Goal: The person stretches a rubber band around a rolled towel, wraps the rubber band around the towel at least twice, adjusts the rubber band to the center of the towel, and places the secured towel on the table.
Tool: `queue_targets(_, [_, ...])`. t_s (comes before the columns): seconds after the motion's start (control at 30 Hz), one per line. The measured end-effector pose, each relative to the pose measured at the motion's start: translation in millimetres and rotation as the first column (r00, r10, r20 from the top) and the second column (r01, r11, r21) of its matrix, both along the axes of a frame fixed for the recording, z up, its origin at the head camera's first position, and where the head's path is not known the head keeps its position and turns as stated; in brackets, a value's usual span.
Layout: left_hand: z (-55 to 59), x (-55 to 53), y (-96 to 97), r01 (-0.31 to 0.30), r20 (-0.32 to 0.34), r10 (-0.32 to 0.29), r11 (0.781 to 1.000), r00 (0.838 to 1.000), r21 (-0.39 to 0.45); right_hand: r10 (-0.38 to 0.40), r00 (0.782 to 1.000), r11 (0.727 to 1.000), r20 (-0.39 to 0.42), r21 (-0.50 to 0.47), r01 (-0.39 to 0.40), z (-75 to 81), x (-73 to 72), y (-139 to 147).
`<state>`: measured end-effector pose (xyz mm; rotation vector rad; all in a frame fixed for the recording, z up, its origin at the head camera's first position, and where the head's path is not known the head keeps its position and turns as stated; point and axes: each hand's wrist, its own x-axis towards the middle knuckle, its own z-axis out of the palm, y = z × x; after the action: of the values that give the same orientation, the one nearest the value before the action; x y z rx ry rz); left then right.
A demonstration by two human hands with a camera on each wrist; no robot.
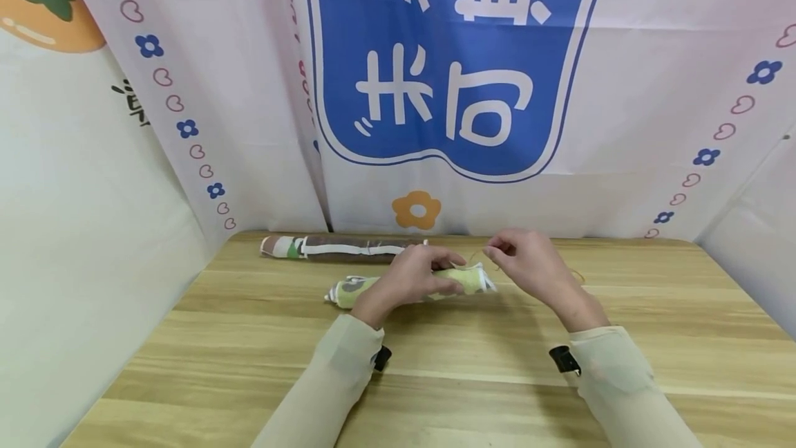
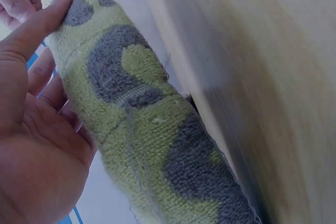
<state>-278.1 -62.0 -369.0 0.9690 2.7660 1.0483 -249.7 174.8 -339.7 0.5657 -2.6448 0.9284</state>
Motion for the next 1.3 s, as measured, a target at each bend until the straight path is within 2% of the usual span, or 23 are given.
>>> queue_targets(0.2, [0.1,0.7,3.6,-0.014,-0.010,0.014,1.000,1.000,-0.014,0.041,0.999,0.999,0.002,-0.008,-0.041,-0.6,1.2,-4.5])
queue_targets(0.37, [0.9,-0.1,5.6,-0.035,-0.051,0.034,0.999,0.998,-0.024,0.069,0.998,0.998,0.007,-0.011,-0.069,0.6,2.9,-6.4])
queue_targets(0.63, [-0.6,1.2,4.3,0.017,-0.110,-0.020,0.999,0.994,-0.027,0.090,0.996,0.996,0.025,-0.013,-0.089,3.9,5.3,-8.6])
queue_targets(0.83, [-2.3,-0.6,3.3,-0.025,-0.123,0.023,1.000,0.992,-0.016,0.103,0.993,0.995,0.056,0.008,-0.103,4.7,6.9,-8.1])
queue_targets(0.9, [-2.8,-1.2,3.0,-0.042,-0.127,0.039,0.999,0.991,-0.022,0.102,0.992,0.994,0.074,0.017,-0.104,4.9,7.5,-6.7])
queue_targets(0.97, [-3.1,-1.6,2.6,-0.049,-0.138,0.044,0.998,0.989,-0.031,0.102,0.986,0.995,0.131,0.004,-0.104,5.7,8.9,-4.6])
queue_targets(1.13, [-4.0,-2.4,2.0,-0.040,-0.177,0.031,0.998,0.984,-0.043,0.111,0.955,0.994,0.277,-0.049,-0.101,8.2,13.1,-0.4])
queue_targets(1.3, [-5.0,-3.6,1.7,-0.054,-0.160,0.052,0.998,0.986,-0.009,0.142,0.936,0.989,0.323,-0.096,-0.116,9.2,17.1,0.7])
